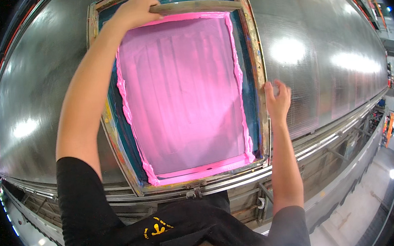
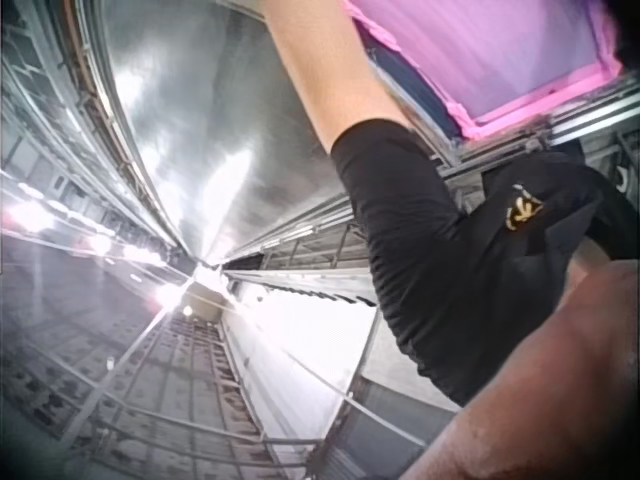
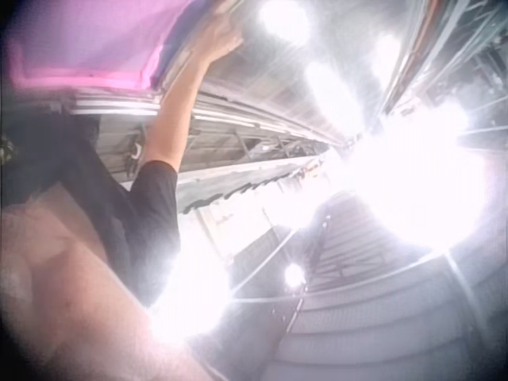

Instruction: The person uses a squeegee to pull pink ink across a screen printing frame mounted on a conveyor system. The operator repeatedly moves the squeegee back and forth to ensure even ink distribution across the mesh surface.

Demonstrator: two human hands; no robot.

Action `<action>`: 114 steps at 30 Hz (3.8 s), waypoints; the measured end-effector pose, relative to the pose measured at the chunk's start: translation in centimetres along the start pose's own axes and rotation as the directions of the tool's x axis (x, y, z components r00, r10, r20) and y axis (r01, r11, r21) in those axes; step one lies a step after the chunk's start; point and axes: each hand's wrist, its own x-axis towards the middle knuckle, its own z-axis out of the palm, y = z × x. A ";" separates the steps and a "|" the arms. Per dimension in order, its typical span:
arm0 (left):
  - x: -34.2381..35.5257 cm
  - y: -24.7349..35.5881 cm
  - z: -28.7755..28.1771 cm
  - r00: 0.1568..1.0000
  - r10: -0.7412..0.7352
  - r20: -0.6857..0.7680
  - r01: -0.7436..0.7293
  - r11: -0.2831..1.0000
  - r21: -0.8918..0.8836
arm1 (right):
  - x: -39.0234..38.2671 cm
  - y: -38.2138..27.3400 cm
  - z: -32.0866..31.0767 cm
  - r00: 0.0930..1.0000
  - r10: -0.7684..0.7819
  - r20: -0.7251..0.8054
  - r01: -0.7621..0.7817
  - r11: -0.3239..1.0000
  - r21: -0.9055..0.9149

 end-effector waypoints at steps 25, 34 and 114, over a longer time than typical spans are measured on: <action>-20.0 5.6 4.0 0.906 -0.416 0.085 0.413 0.910 0.045 | 4.1 -13.9 2.8 0.685 -0.634 0.359 0.712 0.687 -0.145; -39.9 18.8 10.1 0.925 -0.379 0.012 0.379 0.926 0.007 | -15.9 -1.8 -3.3 0.628 -0.713 0.313 0.758 0.652 -0.034; -44.7 34.3 11.9 0.980 -0.191 0.056 0.199 0.944 -0.264 | 0.0 6.5 -3.0 0.944 -0.051 0.325 -0.066 0.938 0.339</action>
